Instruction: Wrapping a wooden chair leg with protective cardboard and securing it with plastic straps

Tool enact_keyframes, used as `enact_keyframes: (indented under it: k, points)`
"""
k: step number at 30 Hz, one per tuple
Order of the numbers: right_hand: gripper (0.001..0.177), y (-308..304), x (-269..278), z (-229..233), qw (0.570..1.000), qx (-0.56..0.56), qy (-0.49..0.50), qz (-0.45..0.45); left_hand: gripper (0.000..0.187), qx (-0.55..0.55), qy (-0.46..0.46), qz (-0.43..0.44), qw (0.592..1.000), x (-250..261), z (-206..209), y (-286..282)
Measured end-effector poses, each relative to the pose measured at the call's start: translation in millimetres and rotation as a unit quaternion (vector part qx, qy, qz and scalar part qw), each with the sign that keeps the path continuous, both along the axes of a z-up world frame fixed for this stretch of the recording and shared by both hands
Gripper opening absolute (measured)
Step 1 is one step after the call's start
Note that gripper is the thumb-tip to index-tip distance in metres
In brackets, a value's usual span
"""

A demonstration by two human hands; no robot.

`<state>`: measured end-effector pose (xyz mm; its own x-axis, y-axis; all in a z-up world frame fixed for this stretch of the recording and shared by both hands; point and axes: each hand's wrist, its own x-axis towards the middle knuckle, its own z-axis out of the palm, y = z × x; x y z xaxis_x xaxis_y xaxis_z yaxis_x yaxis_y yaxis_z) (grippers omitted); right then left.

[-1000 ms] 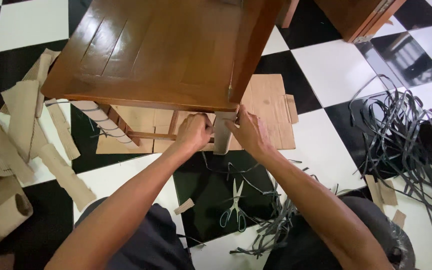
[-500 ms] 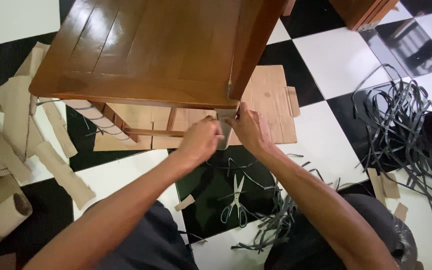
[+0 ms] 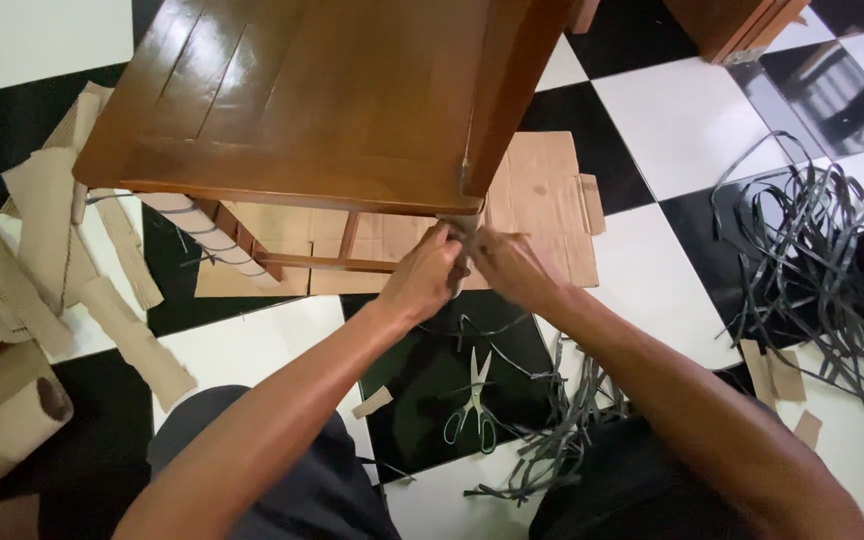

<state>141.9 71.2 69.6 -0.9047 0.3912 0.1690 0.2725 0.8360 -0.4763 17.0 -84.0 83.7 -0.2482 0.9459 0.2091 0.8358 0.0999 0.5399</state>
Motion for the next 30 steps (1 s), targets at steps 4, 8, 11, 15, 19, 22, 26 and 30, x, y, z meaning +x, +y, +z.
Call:
enact_keyframes:
  k: [4,8,11,15,19,22,26,30]
  points:
    - [0.014,-1.8,-1.2,12.2,0.978,0.176,0.015,0.113,0.011,0.033,-0.044,0.001,0.998,7.3,2.6,-2.2]
    - [0.007,0.6,-6.2,7.5,0.943,0.239,0.114,0.203,0.012,0.076,-0.103,0.027,0.991,16.2,-2.6,-6.4]
    - [0.007,-9.8,-10.6,6.4,0.963,0.201,0.082,0.161,0.015,0.107,-0.138,0.101,0.979,34.3,21.7,-17.9]
    - [0.010,-12.3,-6.1,12.1,0.980,0.062,0.084,0.167,0.014,0.090,-0.133,0.181,0.970,43.1,-2.8,-22.3]
    - [0.014,-13.5,-6.8,5.3,0.978,-0.026,0.132,0.163,0.010,0.052,-0.166,0.252,0.952,43.9,-20.6,-25.9]
    - [0.012,-24.1,-11.4,7.4,0.975,-0.030,0.178,0.132,0.012,0.078,-0.173,0.266,0.945,48.3,-16.0,-27.4]
    - [0.008,-36.2,-12.4,15.4,0.967,-0.030,0.234,0.094,0.014,0.114,-0.197,0.281,0.932,57.3,-1.5,-29.6]
    - [0.004,-34.4,-17.5,-2.7,0.963,-0.052,0.256,0.067,0.015,0.122,-0.204,0.283,0.929,59.5,-6.0,-27.2]
